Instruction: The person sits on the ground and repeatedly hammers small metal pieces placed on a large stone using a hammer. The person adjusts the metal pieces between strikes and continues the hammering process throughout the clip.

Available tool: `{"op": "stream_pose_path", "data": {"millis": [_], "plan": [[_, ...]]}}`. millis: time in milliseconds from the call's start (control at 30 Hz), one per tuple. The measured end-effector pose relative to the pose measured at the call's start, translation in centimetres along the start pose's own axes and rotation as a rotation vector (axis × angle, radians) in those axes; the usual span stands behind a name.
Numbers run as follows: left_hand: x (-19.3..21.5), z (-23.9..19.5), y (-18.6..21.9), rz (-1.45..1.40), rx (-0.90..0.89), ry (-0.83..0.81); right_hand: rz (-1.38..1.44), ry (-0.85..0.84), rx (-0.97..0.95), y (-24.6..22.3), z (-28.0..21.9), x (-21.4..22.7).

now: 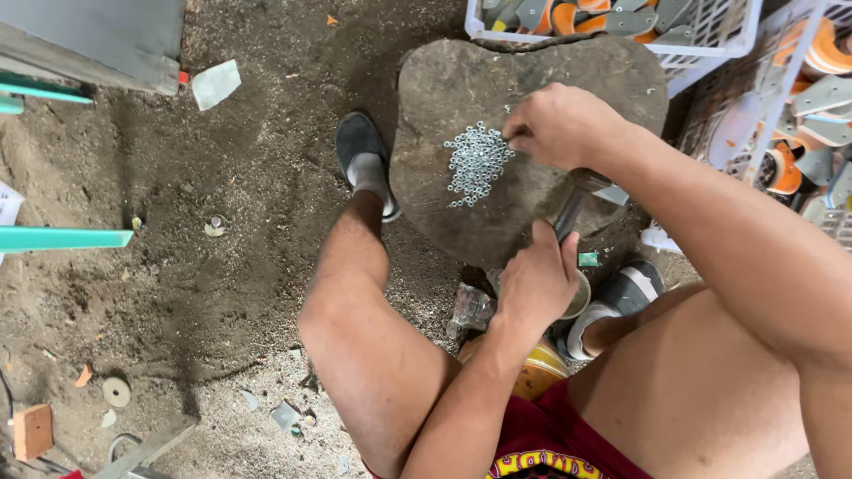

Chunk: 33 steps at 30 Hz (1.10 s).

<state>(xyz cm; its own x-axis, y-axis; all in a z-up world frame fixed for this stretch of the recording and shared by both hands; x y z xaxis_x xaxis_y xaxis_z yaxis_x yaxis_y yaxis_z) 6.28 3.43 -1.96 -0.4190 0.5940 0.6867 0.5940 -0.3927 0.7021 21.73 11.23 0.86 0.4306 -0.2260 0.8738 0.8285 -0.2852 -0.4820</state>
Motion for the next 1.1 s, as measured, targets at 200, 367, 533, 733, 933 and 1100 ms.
{"op": "stream_pose_path", "data": {"millis": [200, 367, 533, 733, 933, 1100], "plan": [[-0.6, -0.1, -0.3, -0.030, 0.010, -0.026, -0.127, -0.080, -0.016, 0.6, 0.4, -1.6], [-0.3, 0.0, -0.1, -0.018, -0.003, -0.018, -0.003, -0.084, 0.029, -0.2, 0.2, -1.8], [-0.2, -0.1, -0.1, 0.001, -0.009, 0.005, 0.013, -0.062, -0.135, 2.4, -0.5, 1.6], [-0.4, 0.1, -0.2, -0.059, -0.013, -0.018, -0.122, -0.171, -0.318, 7.7, -8.2, 5.7], [-0.5, 0.3, -0.6, -0.008, -0.031, -0.004, 0.025, -0.034, -0.144, 7.0, -12.3, 4.3], [-0.4, 0.1, -0.6, 0.008, -0.057, 0.036, 0.038, 0.075, -0.122, 7.0, -13.4, 4.2]]}}
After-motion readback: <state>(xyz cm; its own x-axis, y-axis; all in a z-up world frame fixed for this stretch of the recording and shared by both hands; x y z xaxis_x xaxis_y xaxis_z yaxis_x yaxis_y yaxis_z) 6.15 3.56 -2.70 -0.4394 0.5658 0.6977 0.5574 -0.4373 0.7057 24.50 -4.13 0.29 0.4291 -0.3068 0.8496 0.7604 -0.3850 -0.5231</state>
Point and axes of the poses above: each hand's wrist, its own z-axis towards the middle knuckle, its own x-axis out of the back of the hand, y = z × x, the point moved 9 cm from there along z, towards the middle knuckle, and after that the axes turned 15 degrees about y, right-handed, at the moved point
